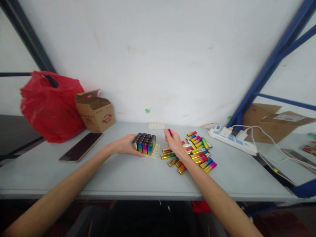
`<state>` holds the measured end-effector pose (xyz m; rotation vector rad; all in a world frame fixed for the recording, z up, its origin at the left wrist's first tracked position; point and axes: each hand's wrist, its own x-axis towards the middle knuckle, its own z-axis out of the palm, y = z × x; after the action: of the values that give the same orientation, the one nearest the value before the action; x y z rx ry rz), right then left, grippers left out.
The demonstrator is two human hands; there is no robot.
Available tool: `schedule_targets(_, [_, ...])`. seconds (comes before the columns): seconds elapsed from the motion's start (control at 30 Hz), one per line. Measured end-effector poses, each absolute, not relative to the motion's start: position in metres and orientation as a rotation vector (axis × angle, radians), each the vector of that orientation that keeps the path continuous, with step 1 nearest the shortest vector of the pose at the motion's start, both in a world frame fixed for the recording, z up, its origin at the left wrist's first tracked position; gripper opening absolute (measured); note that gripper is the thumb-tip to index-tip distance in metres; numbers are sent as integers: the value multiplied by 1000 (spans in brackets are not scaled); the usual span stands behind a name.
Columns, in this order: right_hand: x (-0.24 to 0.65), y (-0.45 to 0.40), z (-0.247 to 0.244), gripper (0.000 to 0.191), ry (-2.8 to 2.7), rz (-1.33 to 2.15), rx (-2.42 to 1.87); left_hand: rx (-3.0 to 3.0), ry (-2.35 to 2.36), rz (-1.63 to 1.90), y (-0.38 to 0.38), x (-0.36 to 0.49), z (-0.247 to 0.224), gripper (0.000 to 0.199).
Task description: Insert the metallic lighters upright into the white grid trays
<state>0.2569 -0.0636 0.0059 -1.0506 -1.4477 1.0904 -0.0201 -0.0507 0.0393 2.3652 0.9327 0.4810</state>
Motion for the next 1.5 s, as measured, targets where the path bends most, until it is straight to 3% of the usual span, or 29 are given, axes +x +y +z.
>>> schedule_targets(0.1, [255,-66,8,49,-1594,973,-1014,2362,913,464,-50,-21,40,72])
schedule_targets(0.33, [259,-73,10,48,-2090,248,-1269,2338,957,448,-46,-24,38,65])
schedule_targets(1.0, [265,-72,11,38,-2403,82,-1228,2338,955,461,-45,-24,36,64])
schedule_targets(1.33, [327,-75,35,29,-2438,436,-1297,2331,926,452,-49,-23,40,66])
schedule_targets(1.5, [339,-69,32,22,-2576,348,-1359,2357,943,450,-45,-23,37,65])
